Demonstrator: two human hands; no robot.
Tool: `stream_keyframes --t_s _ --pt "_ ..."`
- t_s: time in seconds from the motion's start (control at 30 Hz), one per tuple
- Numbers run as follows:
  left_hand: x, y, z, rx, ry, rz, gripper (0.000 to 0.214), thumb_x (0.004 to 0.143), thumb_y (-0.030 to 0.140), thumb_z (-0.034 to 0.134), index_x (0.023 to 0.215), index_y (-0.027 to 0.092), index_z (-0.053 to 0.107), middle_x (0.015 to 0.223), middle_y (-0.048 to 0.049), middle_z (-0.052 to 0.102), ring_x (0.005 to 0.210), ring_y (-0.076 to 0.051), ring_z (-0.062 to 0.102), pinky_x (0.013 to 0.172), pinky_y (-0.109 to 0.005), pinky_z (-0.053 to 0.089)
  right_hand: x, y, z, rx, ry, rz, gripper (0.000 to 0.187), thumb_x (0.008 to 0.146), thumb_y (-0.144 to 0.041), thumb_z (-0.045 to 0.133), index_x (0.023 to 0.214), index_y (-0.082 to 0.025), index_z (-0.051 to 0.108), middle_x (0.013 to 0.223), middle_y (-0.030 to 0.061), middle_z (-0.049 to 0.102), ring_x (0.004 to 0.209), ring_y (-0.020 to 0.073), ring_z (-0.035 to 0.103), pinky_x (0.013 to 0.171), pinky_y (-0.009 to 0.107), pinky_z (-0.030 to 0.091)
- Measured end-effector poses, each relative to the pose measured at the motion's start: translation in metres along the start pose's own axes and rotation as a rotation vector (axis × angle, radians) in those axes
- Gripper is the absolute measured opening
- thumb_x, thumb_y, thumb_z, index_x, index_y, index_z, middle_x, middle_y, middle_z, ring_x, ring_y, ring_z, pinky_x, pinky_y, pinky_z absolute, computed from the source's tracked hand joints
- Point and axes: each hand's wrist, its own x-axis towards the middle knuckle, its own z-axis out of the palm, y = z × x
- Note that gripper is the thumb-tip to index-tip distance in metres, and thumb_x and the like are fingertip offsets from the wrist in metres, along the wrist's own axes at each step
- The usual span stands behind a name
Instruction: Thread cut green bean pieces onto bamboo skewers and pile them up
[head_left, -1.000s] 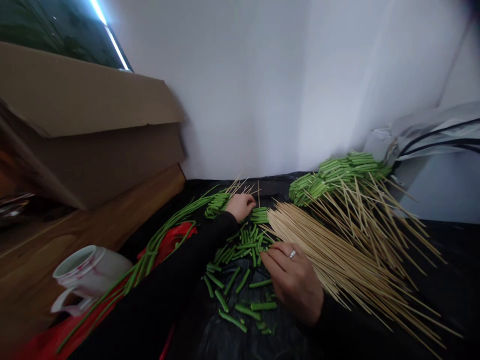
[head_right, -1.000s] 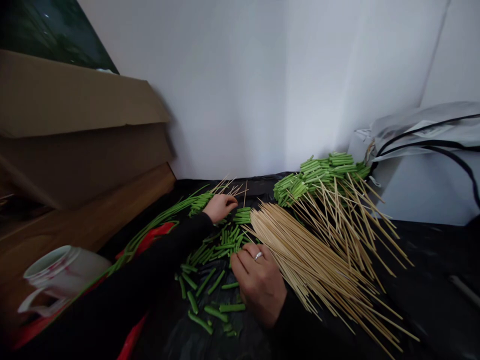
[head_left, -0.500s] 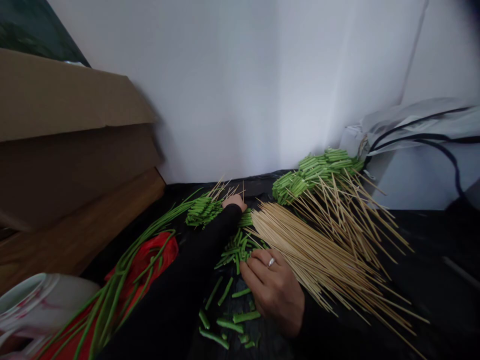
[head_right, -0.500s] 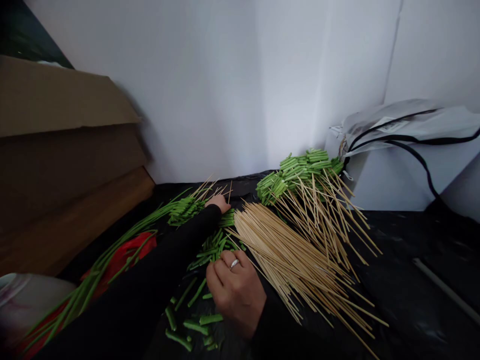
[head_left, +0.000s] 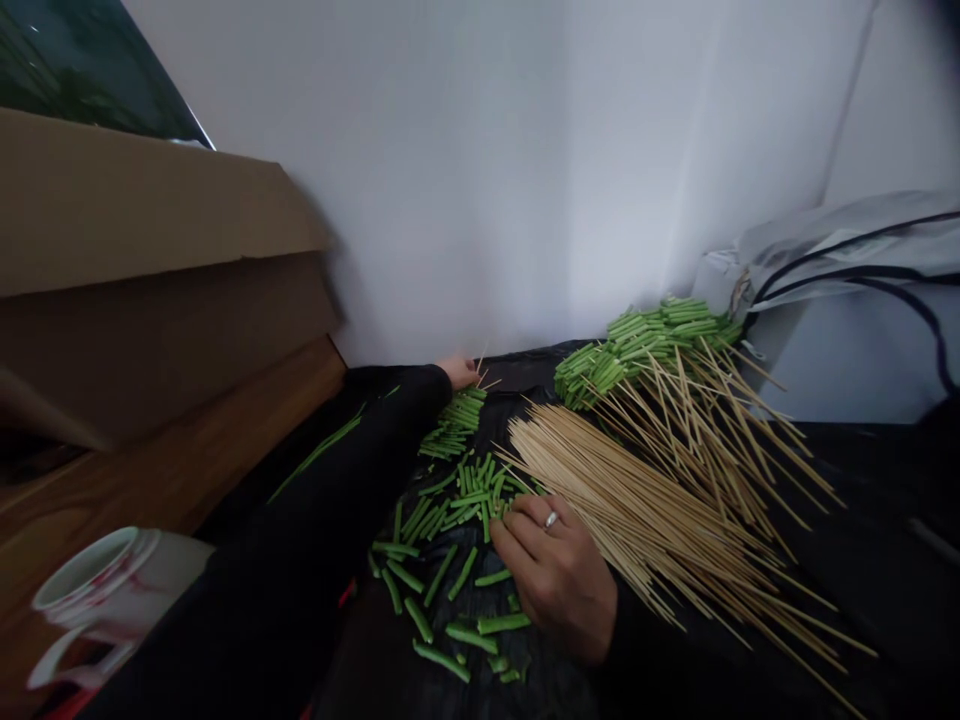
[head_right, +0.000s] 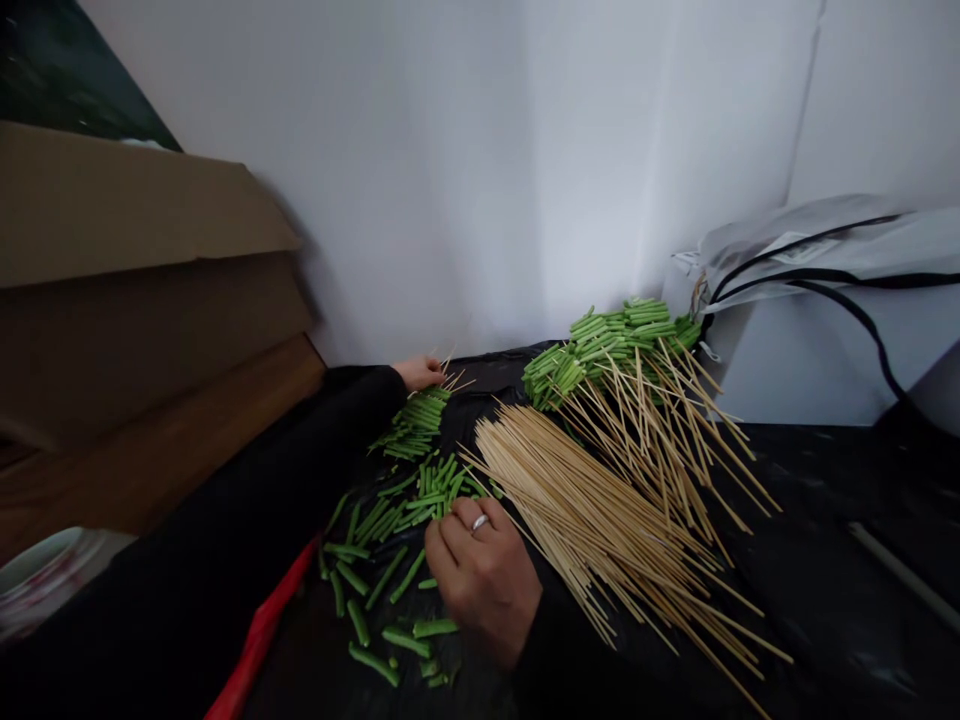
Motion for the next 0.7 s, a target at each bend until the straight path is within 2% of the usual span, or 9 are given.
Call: stream_keyframes --t_s 0.07,0.13,0.23,0.33,0.4,0.47,0.53,0.63,0.7 --pt "-0.012 -0.012 0.004 0.052 0.021 -0.008 0.017 0.08 0.032 0.061 0.082 0.018 0.069 0.088 -0.005 0.071 0.089 -0.021 0.064 0.08 -0.031 0.047 -0.001 -0.001 0.0 0.003 -0.003 -0.002 0.026 0.091 -0.011 0.038 0.099 -0.009 0.063 0.08 0.0081 0.06 0.089 0.0214 0.05 0.075 0.037 0.038" --pt "-0.026 -0.021 0.014 0.106 0.075 -0.033 0.017 0.075 0.033 0.064 0.084 0.02 0.069 0.094 -0.0077 0.071 0.096 -0.027 0.062 0.086 -0.04 0.045 -0.001 -0.001 0.001 0.01 -0.005 0.006 0.026 0.091 -0.011 0.038 0.098 -0.01 0.063 0.079 0.0082 0.06 0.089 0.0211 0.05 0.075 0.037 0.038" --pt "-0.049 -0.024 0.032 0.161 0.211 -0.016 0.028 0.078 0.035 0.061 0.103 0.024 0.066 0.115 -0.0123 0.065 0.116 -0.034 0.05 0.093 -0.052 0.037 -0.001 -0.001 0.001 0.009 -0.004 0.011 0.024 0.091 -0.012 0.04 0.096 -0.01 0.063 0.079 0.0084 0.06 0.09 0.0212 0.05 0.075 0.037 0.039" --pt "-0.072 -0.021 0.05 0.179 0.293 0.082 0.028 0.09 0.035 0.044 0.11 0.027 0.063 0.123 -0.0097 0.061 0.123 -0.029 0.043 0.099 -0.05 0.032 -0.001 -0.001 0.002 0.008 -0.002 -0.002 0.025 0.091 -0.011 0.039 0.097 -0.009 0.063 0.079 0.0085 0.06 0.089 0.0213 0.05 0.074 0.037 0.039" --pt "-0.085 -0.021 0.06 0.208 0.33 0.258 0.03 0.09 0.04 0.044 0.108 0.027 0.064 0.123 -0.0086 0.061 0.123 -0.027 0.044 0.102 -0.049 0.028 0.0 -0.001 0.002 0.009 0.004 -0.008 0.026 0.091 -0.01 0.038 0.097 -0.009 0.063 0.078 0.0084 0.06 0.089 0.0212 0.05 0.074 0.037 0.04" --pt "-0.093 -0.025 0.067 0.259 0.326 0.444 0.029 0.086 0.041 0.051 0.106 0.026 0.066 0.124 -0.009 0.061 0.125 -0.028 0.042 0.105 -0.052 0.022 0.0 -0.001 0.002 0.005 0.01 -0.009 0.027 0.091 -0.01 0.038 0.096 -0.01 0.064 0.077 0.0083 0.06 0.089 0.021 0.05 0.075 0.036 0.04" --pt "-0.097 -0.031 0.071 0.304 0.297 0.536 0.031 0.081 0.037 0.057 0.108 0.026 0.066 0.128 -0.0097 0.059 0.128 -0.03 0.039 0.107 -0.054 0.019 0.0 -0.002 0.002 0.003 0.006 -0.01 0.026 0.091 -0.01 0.038 0.095 -0.01 0.064 0.077 0.0081 0.059 0.089 0.021 0.051 0.075 0.036 0.04" --pt "-0.096 -0.04 0.074 0.324 0.28 0.519 0.036 0.078 0.03 0.058 0.114 0.029 0.064 0.134 -0.0088 0.055 0.131 -0.031 0.037 0.106 -0.055 0.02 -0.001 -0.001 0.002 0.004 -0.008 -0.012 0.026 0.091 -0.01 0.038 0.096 -0.01 0.063 0.077 0.0081 0.059 0.089 0.0215 0.051 0.075 0.037 0.039" --pt "-0.093 -0.043 0.074 0.314 0.278 0.482 0.035 0.08 0.034 0.057 0.114 0.03 0.064 0.136 -0.008 0.053 0.132 -0.03 0.036 0.105 -0.054 0.024 -0.001 0.0 0.003 0.0 -0.01 -0.008 0.027 0.091 -0.01 0.037 0.096 -0.011 0.063 0.077 0.0077 0.059 0.088 0.0214 0.051 0.075 0.037 0.038"
